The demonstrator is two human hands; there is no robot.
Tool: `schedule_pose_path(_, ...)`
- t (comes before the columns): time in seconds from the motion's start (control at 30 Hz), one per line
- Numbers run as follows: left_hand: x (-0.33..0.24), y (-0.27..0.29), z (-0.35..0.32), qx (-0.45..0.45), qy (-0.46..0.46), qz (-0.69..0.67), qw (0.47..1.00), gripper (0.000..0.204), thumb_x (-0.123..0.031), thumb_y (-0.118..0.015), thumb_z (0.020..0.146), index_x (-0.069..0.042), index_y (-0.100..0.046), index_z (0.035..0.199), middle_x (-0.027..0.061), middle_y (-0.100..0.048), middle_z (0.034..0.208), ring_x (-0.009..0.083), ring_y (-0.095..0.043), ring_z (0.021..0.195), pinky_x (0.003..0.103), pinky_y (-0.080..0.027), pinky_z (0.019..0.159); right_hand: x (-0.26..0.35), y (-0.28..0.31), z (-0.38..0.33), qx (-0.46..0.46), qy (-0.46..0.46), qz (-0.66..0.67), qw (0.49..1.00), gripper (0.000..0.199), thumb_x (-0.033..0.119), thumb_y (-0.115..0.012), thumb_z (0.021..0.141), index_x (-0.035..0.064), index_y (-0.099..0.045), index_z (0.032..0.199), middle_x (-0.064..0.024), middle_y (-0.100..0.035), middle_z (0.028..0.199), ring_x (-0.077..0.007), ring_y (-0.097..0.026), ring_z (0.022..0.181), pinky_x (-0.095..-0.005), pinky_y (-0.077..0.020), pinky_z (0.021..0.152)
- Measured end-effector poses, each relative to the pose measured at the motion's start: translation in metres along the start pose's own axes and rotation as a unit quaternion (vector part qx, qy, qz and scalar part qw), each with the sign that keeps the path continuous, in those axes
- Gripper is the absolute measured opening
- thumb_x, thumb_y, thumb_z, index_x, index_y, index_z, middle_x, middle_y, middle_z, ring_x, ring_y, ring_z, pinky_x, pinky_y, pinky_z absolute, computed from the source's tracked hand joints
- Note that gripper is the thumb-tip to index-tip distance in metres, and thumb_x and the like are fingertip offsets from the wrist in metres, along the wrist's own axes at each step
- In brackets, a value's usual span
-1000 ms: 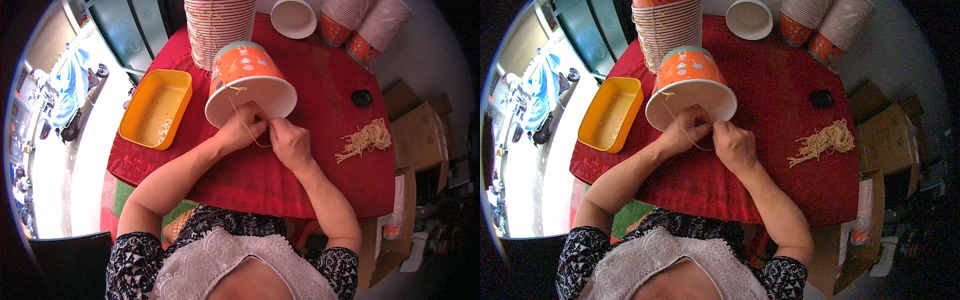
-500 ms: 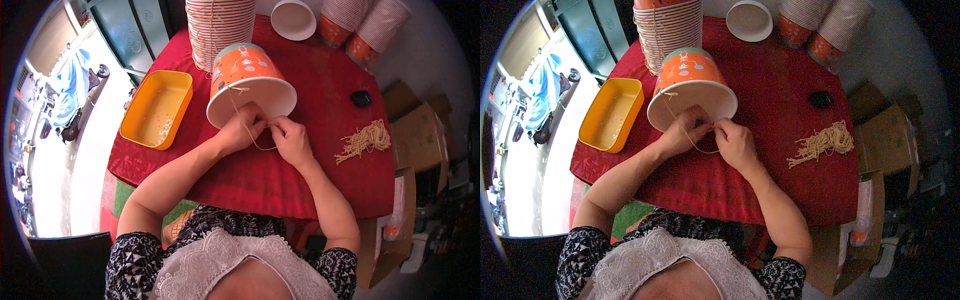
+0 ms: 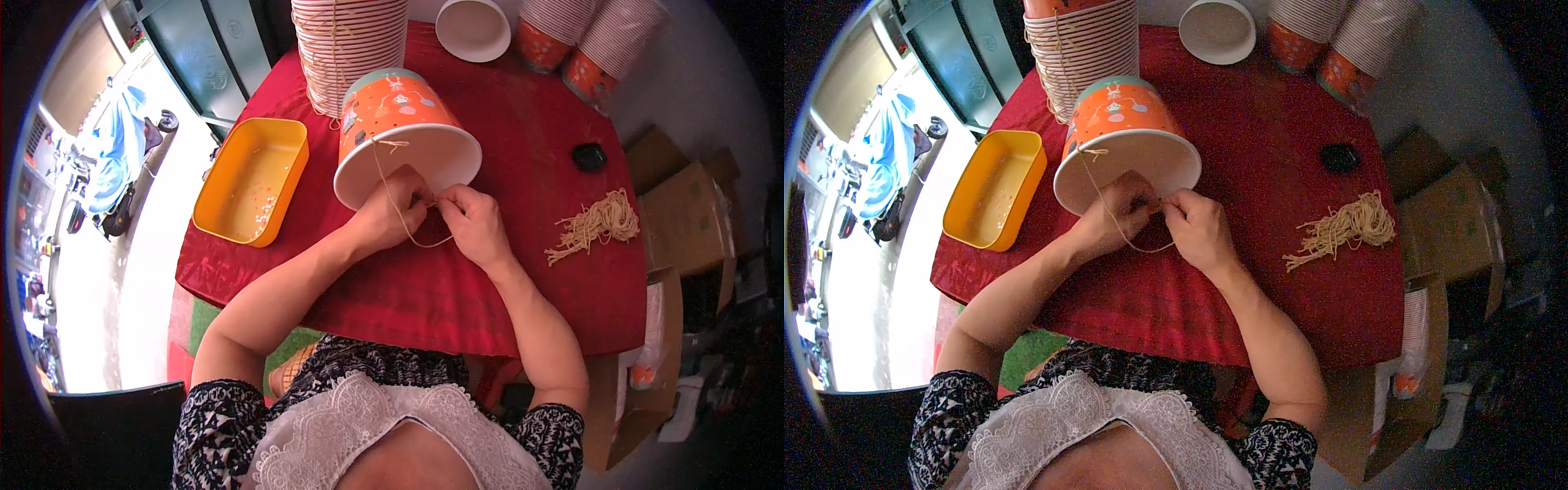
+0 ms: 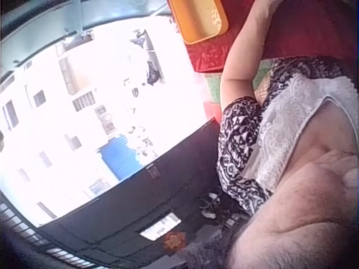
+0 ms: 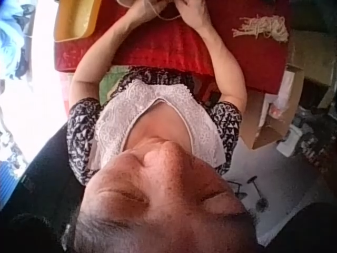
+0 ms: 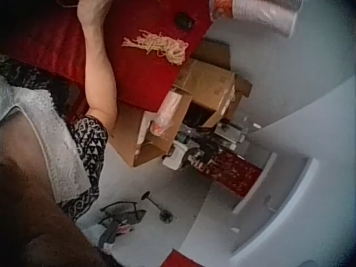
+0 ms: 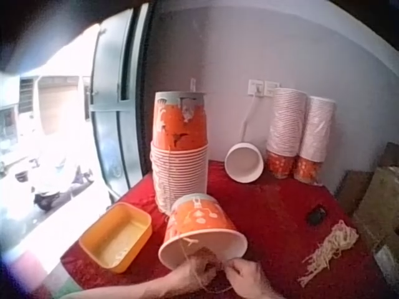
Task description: Manually attaching string handles to large paper buckets in a workshop.
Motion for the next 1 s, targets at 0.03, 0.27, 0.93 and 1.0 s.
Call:
schedule_pose_path(0.03,-0.003,0.002,0.000,-0.007,-0.013,0.002,1.000,0.015,-0.009,-0.063,0.078,0.003,-0.060,0.087,0.0172,-0.058,0.090,0.0303,-0.058,0.087,0.038,-0.047,0.078,0.000,-0.001,0.000,0.000,0.000,0.000,1.000,0.011,0.004,-0.058,0.088,-0.0059,-0.063,0.089,-0.0105,-0.065,0.072,-0.0096,-0.059,0.067,-0.0272,-0.0477,0.061)
schedule_pose_path(0.27,-0.016,0.006,0.000,-0.046,-0.053,-0.003,0.998,0.009,-0.002,-0.061,0.074,0.005,-0.062,0.079,0.0197,-0.063,0.081,0.0318,-0.063,0.076,0.038,-0.049,0.068,-0.009,-0.001,-0.002,-0.005,-0.040,0.015,0.999,0.014,0.010,-0.060,0.085,-0.0020,-0.066,0.090,-0.0215,-0.067,0.083,-0.0318,-0.069,0.077,-0.0381,-0.0521,0.066)
schedule_pose_path(0.93,0.004,0.003,0.003,-0.014,0.069,0.010,0.997,0.016,-0.012,-0.063,0.081,0.003,-0.061,0.087,0.0159,-0.061,0.086,0.0264,-0.060,0.082,0.037,-0.048,0.074,0.024,0.012,-0.013,0.019,0.057,-0.168,0.984,0.013,0.007,-0.057,0.085,0.0015,-0.063,0.094,-0.0207,-0.066,0.079,-0.0379,-0.066,0.074,-0.0465,-0.0531,0.064)
schedule_pose_path(1.0,-0.006,0.006,0.005,-0.061,0.021,0.016,0.998,0.012,-0.007,-0.061,0.077,0.005,-0.061,0.079,0.0186,-0.061,0.077,0.0282,-0.061,0.072,0.038,-0.048,0.065,0.021,0.012,-0.013,0.016,0.056,-0.162,0.985,0.012,0.003,-0.057,0.083,0.0013,-0.063,0.092,-0.0213,-0.065,0.078,-0.0376,-0.065,0.073,-0.0438,-0.0511,0.061)
Point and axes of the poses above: each hand's wrist, its own z-axis towards the middle knuckle, its own y-axis out of the back of the hand, x = y × z, the point moved 8 cm from there along z, towards the middle knuckle
